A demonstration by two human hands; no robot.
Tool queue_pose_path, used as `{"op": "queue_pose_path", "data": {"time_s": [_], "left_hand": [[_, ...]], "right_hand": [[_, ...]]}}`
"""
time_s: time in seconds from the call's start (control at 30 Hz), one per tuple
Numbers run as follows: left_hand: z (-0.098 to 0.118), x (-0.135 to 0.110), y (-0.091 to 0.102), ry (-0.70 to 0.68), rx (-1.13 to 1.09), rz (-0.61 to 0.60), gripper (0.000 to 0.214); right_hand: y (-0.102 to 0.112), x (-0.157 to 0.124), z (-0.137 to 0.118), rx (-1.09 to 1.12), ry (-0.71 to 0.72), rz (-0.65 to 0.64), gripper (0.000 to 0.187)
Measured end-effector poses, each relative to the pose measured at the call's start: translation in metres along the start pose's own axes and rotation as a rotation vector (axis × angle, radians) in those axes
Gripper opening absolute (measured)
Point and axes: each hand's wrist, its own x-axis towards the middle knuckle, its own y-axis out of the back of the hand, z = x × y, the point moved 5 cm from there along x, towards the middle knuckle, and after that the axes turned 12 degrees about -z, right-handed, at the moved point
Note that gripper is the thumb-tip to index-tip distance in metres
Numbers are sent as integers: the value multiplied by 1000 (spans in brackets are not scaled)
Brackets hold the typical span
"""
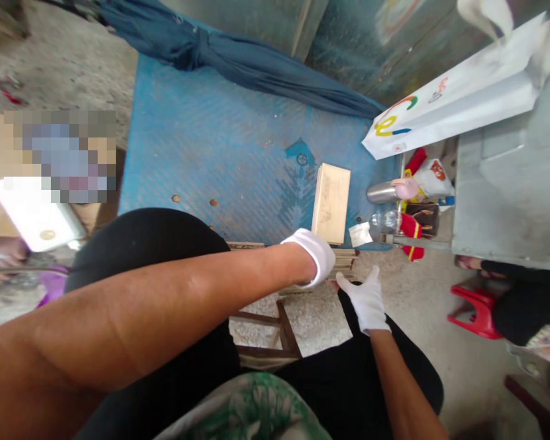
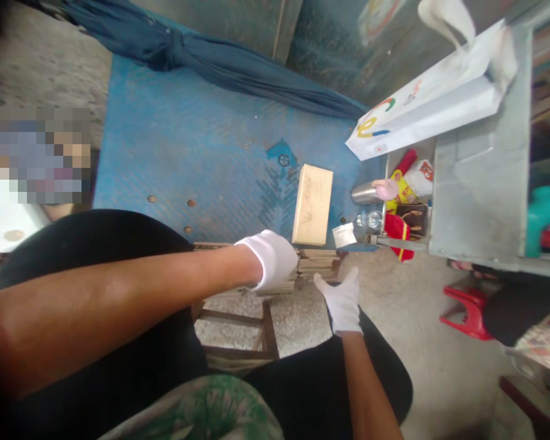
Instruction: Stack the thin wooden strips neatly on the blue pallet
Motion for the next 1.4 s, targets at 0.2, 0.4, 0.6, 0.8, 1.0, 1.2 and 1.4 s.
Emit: {"op": "queue_pose_path", "data": {"time_s": [0.2, 0.4, 0.6, 0.8, 1.0, 1.2, 1.4], "left_hand": [[2, 2, 1, 55, 148, -117, 45], [-2, 8, -3, 94, 141, -123, 39], [-1, 11, -4, 49, 156, -117, 39], [3, 8, -2, 36, 161, -117, 36], [3, 12, -4, 41, 180, -139, 38], [1, 15, -5, 61, 177, -164, 37], [10, 16, -4, -22, 164, -100, 32]], "right_hand": [[-32, -3, 14, 48, 48, 7, 129], [-43, 9, 3, -17, 113, 21, 127], [-56, 18, 5, -63, 152, 72, 131], [-60, 17, 6, -47, 253, 213, 127], [-61, 12, 3, -32, 290, 238, 118], [-46, 0, 1, -18, 256, 290, 108], [4, -34, -11, -6, 139, 432, 107]]}}
